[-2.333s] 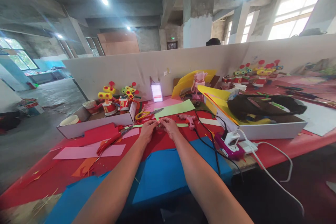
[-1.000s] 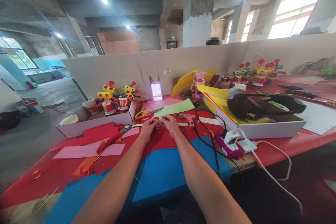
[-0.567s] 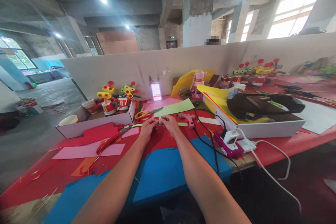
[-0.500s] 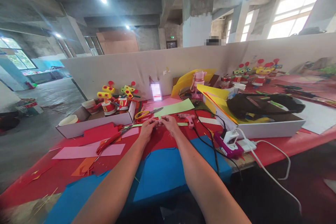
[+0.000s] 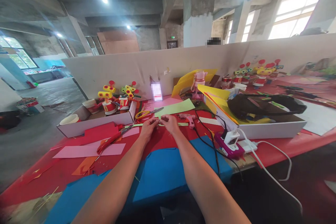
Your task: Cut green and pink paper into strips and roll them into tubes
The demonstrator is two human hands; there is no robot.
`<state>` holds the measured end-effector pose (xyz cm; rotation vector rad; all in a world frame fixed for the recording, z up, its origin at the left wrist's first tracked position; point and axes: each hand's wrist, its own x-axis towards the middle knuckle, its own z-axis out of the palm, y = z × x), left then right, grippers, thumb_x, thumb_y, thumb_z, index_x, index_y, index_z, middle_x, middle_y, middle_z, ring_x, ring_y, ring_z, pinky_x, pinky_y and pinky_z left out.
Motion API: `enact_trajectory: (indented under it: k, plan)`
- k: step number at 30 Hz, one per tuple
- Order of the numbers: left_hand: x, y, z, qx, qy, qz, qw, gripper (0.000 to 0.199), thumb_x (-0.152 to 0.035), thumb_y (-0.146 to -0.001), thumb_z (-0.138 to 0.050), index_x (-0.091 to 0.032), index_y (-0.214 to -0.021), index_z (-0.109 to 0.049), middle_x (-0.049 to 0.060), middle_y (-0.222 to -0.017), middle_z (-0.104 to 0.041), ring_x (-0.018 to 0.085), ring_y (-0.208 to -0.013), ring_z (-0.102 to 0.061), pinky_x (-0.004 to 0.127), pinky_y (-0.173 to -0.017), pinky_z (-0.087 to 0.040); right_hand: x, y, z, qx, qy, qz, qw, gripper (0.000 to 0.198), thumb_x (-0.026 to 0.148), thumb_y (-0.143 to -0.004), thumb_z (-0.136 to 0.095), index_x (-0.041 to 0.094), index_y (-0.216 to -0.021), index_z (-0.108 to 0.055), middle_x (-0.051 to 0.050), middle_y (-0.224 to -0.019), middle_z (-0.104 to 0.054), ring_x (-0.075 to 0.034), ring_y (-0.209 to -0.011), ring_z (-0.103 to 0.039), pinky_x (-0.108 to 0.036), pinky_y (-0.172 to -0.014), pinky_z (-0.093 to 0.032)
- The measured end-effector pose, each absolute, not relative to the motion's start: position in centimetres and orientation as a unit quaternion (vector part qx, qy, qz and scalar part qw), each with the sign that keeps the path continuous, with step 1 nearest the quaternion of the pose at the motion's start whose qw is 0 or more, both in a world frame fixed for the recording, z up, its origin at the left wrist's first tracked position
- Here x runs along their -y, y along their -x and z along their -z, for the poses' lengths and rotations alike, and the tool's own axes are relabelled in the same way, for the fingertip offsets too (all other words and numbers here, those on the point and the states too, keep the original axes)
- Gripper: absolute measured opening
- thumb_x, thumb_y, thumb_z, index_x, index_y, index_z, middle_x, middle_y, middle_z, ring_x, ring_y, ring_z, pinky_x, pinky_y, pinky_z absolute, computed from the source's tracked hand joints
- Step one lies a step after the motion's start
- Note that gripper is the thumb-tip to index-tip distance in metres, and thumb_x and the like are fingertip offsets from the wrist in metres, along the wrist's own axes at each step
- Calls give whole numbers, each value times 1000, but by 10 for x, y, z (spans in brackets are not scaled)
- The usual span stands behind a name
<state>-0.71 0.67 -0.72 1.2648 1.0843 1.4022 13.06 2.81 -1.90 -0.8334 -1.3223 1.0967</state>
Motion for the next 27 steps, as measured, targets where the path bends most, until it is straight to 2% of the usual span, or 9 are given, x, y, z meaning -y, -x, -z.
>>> enact_trajectory:
  k: [3, 7, 12, 18, 22, 27]
  plan:
    - [-7, 8, 7, -450, -525, -556, 461, 28, -37, -62, -76, -15, -77, -71, 0, -60, -62, 10, -53, -50, 23, -53, -38, -26, -131, 18, 599, 371, -416, 575, 23, 39, -62, -71, 21, -73, -63, -2, -73, -68, -19, -71, -64, -33, -71, -53]
    - [-9, 9, 9, -446, -534, -565, 443, 27, -39, -61, -76, -15, -74, -72, -2, -58, -60, 11, -55, -49, 23, -55, -37, -23, -132, 12, 621, 373, -374, 579, 20, 34, -63, -69, 22, -75, -60, 1, -73, -65, -16, -69, -61, -29, -70, -50]
    - [-9, 10, 7, -448, -559, -568, 405, 23, -38, -63, -74, -16, -70, -71, -2, -56, -58, 11, -55, -47, 24, -56, -36, -23, -130, 8, 607, 363, -396, 586, 22, 32, -59, -71, 22, -73, -57, 2, -69, -63, -14, -65, -58, -27, -66, -48]
    - [-6, 13, 3, -493, -602, -532, 333, 15, -32, -67, -68, -17, -68, -73, -1, -56, -60, 13, -56, -49, 25, -56, -36, -21, -129, 12, 617, 407, -382, 555, 15, 29, -60, -68, 21, -73, -64, -2, -71, -68, -18, -70, -62, -31, -69, -48]
    - [-6, 11, 2, -498, -605, -529, 327, 14, -31, -67, -68, -17, -68, -72, 0, -57, -62, 14, -57, -51, 25, -57, -36, -20, -130, 12, 631, 395, -403, 532, 16, 35, -65, -67, 20, -67, -66, -1, -67, -68, -19, -67, -62, -30, -66, -48]
    - [-9, 11, 7, -460, -530, -592, 396, 24, -37, -66, -72, -16, -79, -69, -2, -59, -61, 11, -55, -49, 24, -57, -38, -19, -131, 9, 584, 405, -432, 556, 36, 49, -60, -72, 19, -52, -55, 4, -50, -53, -14, -56, -53, -25, -58, -44]
